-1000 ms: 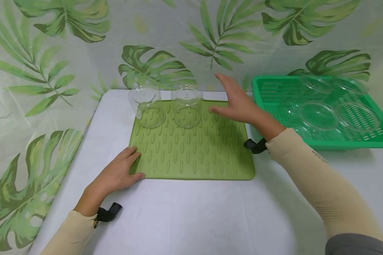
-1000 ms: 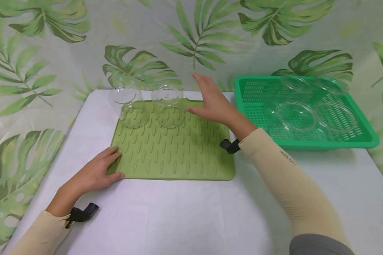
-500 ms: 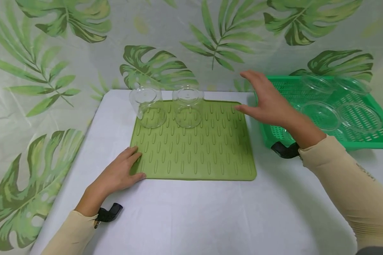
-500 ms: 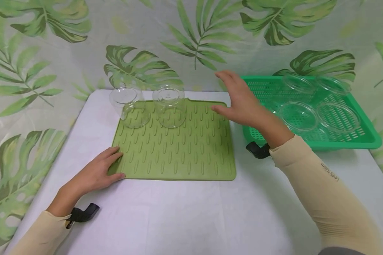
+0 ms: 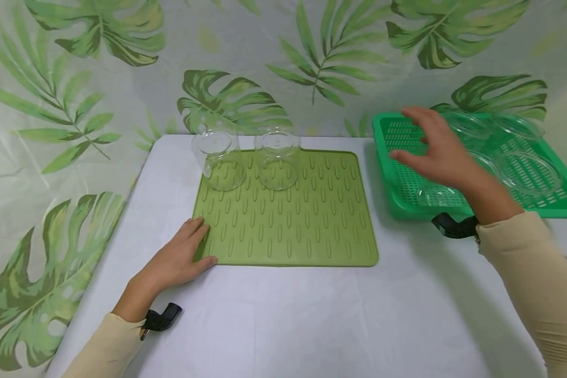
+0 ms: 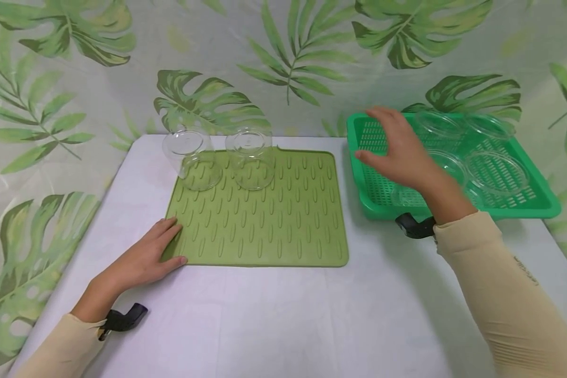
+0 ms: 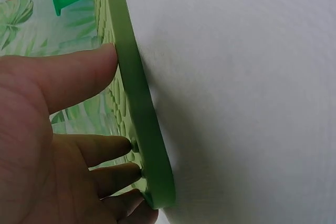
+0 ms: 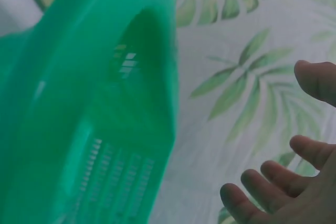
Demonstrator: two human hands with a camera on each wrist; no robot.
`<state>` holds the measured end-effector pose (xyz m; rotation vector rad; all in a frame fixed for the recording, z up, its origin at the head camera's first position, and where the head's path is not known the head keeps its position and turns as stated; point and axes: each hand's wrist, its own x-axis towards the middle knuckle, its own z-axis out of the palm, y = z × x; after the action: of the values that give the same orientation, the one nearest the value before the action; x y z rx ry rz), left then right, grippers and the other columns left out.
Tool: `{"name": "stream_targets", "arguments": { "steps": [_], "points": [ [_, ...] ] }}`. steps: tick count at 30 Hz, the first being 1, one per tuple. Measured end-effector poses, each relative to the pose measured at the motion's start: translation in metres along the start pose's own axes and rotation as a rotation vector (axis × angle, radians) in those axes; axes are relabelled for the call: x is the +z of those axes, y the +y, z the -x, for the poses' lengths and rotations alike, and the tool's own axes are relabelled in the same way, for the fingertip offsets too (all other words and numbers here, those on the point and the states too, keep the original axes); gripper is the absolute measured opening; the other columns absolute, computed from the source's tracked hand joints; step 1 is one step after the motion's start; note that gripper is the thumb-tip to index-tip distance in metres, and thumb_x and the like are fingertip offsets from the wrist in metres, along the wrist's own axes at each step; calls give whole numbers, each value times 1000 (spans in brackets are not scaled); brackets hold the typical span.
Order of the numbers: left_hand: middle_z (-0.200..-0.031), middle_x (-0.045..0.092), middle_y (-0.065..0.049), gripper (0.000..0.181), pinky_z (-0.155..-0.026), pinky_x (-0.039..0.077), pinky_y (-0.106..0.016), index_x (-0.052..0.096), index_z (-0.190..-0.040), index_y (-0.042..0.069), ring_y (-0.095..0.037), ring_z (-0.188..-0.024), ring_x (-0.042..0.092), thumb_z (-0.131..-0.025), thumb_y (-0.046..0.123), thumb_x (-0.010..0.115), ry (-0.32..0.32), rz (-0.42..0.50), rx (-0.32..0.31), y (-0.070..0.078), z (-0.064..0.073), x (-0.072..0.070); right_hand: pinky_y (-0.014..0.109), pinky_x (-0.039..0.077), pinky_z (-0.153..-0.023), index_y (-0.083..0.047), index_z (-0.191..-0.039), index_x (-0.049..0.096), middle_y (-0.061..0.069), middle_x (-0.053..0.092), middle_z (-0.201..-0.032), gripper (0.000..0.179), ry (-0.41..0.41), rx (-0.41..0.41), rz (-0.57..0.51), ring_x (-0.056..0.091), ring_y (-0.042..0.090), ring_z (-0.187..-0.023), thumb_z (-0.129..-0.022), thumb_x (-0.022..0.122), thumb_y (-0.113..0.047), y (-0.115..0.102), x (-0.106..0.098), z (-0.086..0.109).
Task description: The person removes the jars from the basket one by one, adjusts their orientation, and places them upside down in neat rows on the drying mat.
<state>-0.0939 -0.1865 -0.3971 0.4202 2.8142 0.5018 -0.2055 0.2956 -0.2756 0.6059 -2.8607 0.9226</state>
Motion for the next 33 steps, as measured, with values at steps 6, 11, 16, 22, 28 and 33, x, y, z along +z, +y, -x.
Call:
{"name": "stream_targets", "arguments": {
  "steps": [6,11,16,22,28,33],
  "points": [
    [-153,12,-19,81,-109,22,-56,23,-143,-1,-40,-141,9,-86,43,58,-10,12,-12,2,-1,0,63,32,-93,-16,-147,16,14,16,-151,72,-34,86,3,26,41,-130,-90,57,-29,19,-5,10],
    [-152,13,-19,83,-109,23,-56,26,-142,-2,-40,-140,10,-82,43,63,-6,10,-14,2,-1,0,62,33,-91,-15,-148,15,14,16,-151,72,-60,128,15,30,44,-125,-90,55,-32,31,-4,16],
    [-154,10,-18,83,-109,23,-56,24,-144,1,-40,-141,7,-83,41,64,-34,35,-24,0,-1,-1,62,33,-91,-12,-147,15,18,15,-151,73,-77,132,21,28,46,-126,-90,56,-30,37,-2,17],
    [-154,6,-17,83,-109,23,-56,21,-145,1,-39,-142,4,-84,40,62,-60,50,-21,-2,-2,-2,63,33,-93,-10,-146,21,19,21,-149,67,-22,115,-15,26,44,-130,-90,56,-25,44,0,20],
    [-154,5,-17,89,-108,25,-55,21,-145,1,-39,-141,5,-80,40,67,-71,43,-29,-4,-4,-2,62,33,-92,-15,-144,28,14,28,-148,61,55,99,23,28,40,-132,-91,55,-26,49,-1,21],
    [-154,6,-17,89,-108,26,-55,22,-144,0,-39,-142,6,-79,40,68,-64,28,-22,-4,-4,-3,61,32,-90,-15,-142,31,13,30,-147,58,65,92,39,31,42,-128,-91,55,-26,52,-2,23]
  ]
}}
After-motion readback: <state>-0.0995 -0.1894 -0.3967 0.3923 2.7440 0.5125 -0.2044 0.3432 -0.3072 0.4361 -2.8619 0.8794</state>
